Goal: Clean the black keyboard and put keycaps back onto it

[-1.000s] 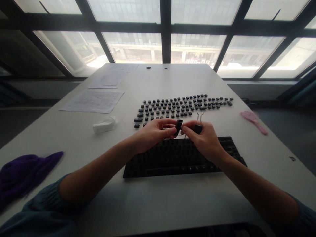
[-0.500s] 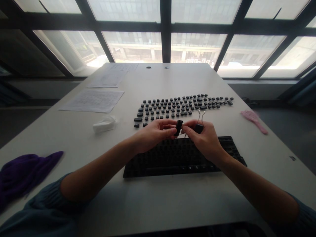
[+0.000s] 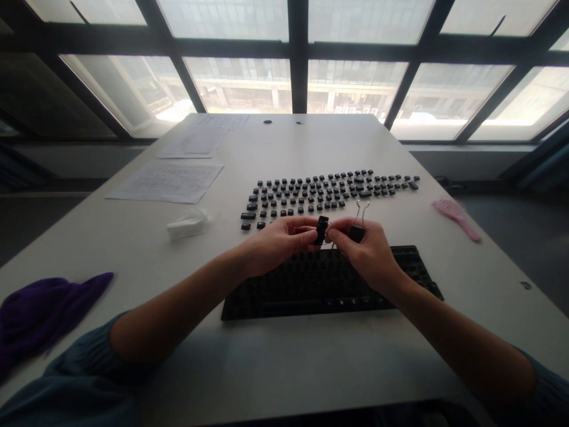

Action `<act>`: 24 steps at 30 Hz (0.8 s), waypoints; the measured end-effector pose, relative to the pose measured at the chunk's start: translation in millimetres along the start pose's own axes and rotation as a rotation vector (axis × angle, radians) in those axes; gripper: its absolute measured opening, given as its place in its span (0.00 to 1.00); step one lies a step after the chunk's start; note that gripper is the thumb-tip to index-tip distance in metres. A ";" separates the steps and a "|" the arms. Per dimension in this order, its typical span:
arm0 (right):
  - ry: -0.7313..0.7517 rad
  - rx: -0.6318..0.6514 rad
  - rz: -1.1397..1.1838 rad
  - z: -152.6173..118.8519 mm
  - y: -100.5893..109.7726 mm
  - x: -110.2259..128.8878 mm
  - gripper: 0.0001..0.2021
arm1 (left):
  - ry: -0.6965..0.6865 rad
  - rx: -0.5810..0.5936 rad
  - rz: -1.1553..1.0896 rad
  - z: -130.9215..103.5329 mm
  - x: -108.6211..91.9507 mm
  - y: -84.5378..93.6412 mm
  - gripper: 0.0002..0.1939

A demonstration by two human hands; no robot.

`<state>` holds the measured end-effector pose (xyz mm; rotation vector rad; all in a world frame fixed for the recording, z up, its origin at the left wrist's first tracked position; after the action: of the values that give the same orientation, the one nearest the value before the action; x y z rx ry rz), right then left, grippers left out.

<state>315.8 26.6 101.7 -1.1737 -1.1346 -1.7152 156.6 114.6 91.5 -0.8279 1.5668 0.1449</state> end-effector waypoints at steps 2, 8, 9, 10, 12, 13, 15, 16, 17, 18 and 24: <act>0.002 -0.009 -0.009 -0.2 -0.3 -1.4 0.08 | 0.008 -0.001 -0.007 0.3 0.5 0.6 0.21; -0.021 -0.051 0.002 -1.3 -0.3 -2.9 0.08 | -0.003 0.042 0.009 2.1 3.2 1.3 0.20; -0.018 -0.057 -0.007 -1.3 -0.2 -2.8 0.08 | -0.004 0.042 0.015 2.2 3.3 1.1 0.20; -0.011 -0.064 -0.018 -1.4 -0.1 -2.7 0.08 | -0.005 0.038 0.022 2.1 3.2 0.8 0.20; 0.007 -0.079 -0.038 -1.2 0.1 -2.6 0.07 | -0.010 0.020 0.036 1.6 2.8 0.0 0.20; 0.012 -0.085 -0.041 -1.1 0.2 -2.8 0.07 | -0.015 0.008 0.039 1.4 2.5 -0.4 0.20; 0.011 -0.087 -0.024 -1.0 0.0 -3.7 0.07 | -0.032 -0.009 0.032 1.1 2.1 -1.2 0.20; 0.003 -0.081 -0.007 -1.1 -0.3 -4.4 0.08 | -0.040 -0.015 0.026 1.1 2.2 -1.5 0.20; -0.007 -0.073 0.010 -1.2 -0.6 -5.1 0.08 | -0.048 -0.017 0.021 1.3 2.4 -1.6 0.19; -0.015 -0.064 0.022 -1.3 -1.1 -5.7 0.08 | -0.054 -0.018 0.019 1.5 2.7 -1.5 0.19; -0.007 -0.060 0.015 -1.9 -3.5 -8.1 0.09 | -0.066 -0.027 0.038 3.1 4.7 -0.1 0.21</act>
<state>314.4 26.7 92.8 -1.2223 -1.0823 -1.7460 159.5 114.3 86.6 -0.8065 1.5219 0.2191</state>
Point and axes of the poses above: each hand's wrist, its own z-axis towards the middle knuckle, its own y-axis out of the back of the hand, x = y × z, the point moved 3 cm from there along z, towards the middle knuckle, and after that the axes turned 6 degrees about -z, right-handed, at the moved point
